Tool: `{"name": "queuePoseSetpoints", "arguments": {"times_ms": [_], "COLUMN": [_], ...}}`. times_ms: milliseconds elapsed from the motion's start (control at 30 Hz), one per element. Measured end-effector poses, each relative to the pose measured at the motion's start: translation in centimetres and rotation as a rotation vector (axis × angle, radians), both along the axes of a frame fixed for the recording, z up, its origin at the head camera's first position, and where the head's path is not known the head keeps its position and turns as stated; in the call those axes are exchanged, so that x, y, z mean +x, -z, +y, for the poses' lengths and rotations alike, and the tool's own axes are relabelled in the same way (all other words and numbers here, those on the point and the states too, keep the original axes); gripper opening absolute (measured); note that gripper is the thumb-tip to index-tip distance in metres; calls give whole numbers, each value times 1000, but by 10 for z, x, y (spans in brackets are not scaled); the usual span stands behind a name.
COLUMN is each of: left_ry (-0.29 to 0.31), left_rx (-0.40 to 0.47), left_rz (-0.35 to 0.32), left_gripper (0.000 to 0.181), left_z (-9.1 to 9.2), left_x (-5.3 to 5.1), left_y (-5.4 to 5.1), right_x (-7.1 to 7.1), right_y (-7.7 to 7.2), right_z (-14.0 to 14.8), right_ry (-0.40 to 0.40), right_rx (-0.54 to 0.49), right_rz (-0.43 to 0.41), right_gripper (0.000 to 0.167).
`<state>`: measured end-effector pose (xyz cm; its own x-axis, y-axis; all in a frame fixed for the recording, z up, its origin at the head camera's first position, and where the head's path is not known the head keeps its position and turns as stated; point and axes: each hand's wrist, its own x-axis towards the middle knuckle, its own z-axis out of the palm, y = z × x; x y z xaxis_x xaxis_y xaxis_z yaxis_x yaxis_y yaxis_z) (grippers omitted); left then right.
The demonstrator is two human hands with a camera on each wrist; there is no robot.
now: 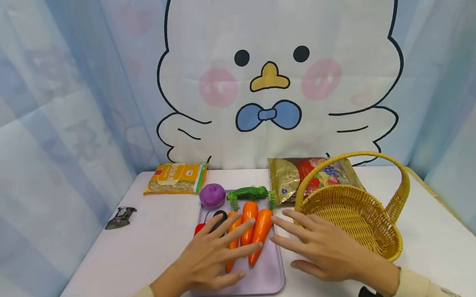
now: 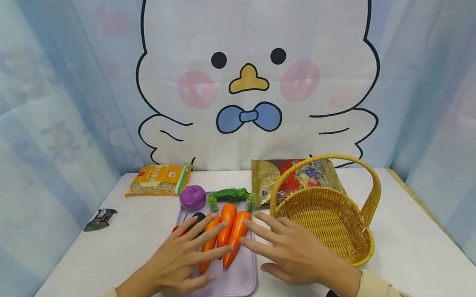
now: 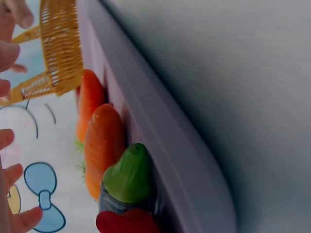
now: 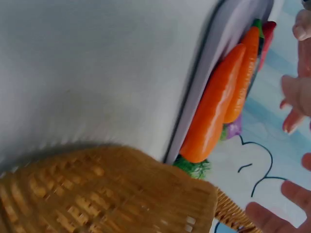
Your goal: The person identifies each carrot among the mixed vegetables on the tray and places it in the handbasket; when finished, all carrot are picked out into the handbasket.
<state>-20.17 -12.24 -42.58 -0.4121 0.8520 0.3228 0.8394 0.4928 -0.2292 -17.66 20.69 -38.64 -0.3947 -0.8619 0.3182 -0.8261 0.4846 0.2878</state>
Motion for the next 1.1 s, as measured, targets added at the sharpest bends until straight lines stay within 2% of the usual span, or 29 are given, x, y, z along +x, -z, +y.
{"name": "queuePoseSetpoints", "arguments": {"times_ms": [133,300,533,767,867,1000,1100], "left_ry": [-93,-223,-322,-436,-460,-485,-534], "left_rx": [39,109,226,323,397,484,529], "left_rz": [-50,-158,-230,-357,-395,-438,-495], "left_gripper": [65,65,63,60,58,55,53], "left_z": [0,-4,-15,-27,-35,-45,-52], "left_x": [-1,0,-6,-15,-22,-33,-39], "left_y": [2,5,9,9,9,12,14], "right_x": [-5,-9,-13,-17,-20,-23,-25], "right_y": [4,11,13,10,9,7,8], "right_z": [-11,-20,-31,-39,-41,-45,-50], "right_ry": [1,9,90,202,244,273,272], "right_rx": [-65,-143,-232,-222,-196,-178,-190], "right_rz": [-32,-77,-150,-237,-271,-333,-407], "right_gripper": [75,69,59,57,56,56,58]}}
